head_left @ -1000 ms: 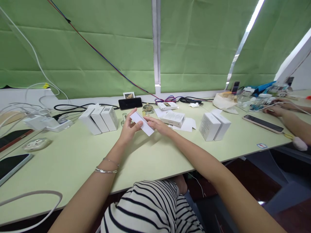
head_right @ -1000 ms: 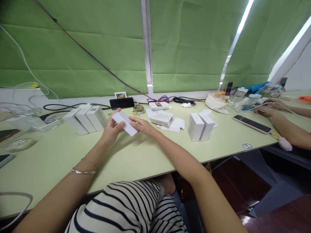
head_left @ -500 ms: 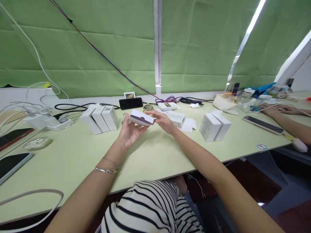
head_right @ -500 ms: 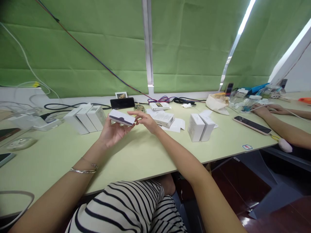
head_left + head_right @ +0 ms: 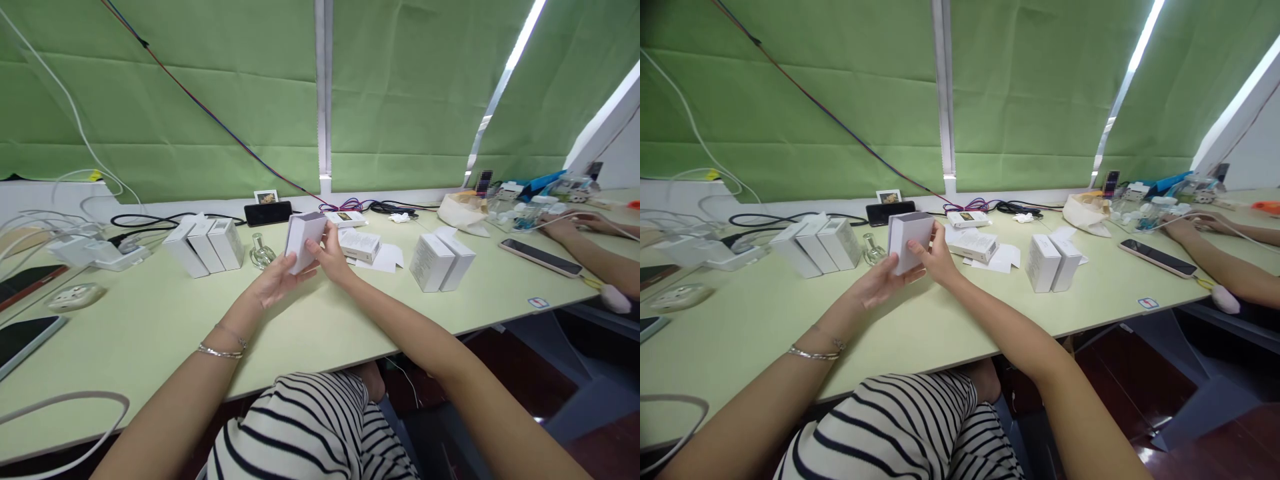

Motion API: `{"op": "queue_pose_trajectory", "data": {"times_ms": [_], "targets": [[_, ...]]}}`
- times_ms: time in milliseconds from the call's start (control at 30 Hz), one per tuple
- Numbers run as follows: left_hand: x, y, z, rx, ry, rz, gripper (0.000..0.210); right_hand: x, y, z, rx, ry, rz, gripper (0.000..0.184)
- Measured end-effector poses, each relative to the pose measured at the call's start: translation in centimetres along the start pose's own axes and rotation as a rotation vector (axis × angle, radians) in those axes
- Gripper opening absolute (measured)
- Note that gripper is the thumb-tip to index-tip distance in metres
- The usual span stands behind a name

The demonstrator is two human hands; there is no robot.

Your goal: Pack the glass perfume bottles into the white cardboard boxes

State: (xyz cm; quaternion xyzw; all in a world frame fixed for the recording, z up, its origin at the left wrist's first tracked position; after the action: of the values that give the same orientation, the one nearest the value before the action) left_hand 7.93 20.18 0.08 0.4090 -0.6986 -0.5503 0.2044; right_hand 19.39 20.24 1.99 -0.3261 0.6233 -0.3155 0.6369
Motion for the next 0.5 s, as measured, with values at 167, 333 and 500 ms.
{"op": "queue_pose_trajectory", "data": {"times_ms": [167, 333, 500], "targets": [[0.2, -0.7, 0.2, -0.082, 0.074, 0.022, 0.047, -0.3, 0.0, -0.4, 0.253, -0.22, 0.018, 0.068], [0.4, -0.4, 1.0, -0.105, 0.184, 0.054, 0.041, -1.8, 0.3, 4.1, 1.046, -0.105, 0.035, 0.066], [0.4, -0.1, 0.7, -0.125, 0.151, 0.04, 0.04, -1.6, 3.3, 10.3, 1.412, -0.133, -0.471, 0.097]]}}
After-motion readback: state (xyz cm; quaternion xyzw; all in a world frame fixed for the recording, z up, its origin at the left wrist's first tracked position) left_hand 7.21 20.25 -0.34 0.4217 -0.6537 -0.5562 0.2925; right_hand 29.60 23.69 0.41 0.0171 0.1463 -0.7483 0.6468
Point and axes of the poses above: each hand's wrist, its own x-axis away from the middle knuckle, its own z-axis out of the back of the hand, y = z × x, the point moved 5 cm from there along -x, towards the middle knuckle, and after that the axes turned 1 degree about -z, right-handed, at the moved point
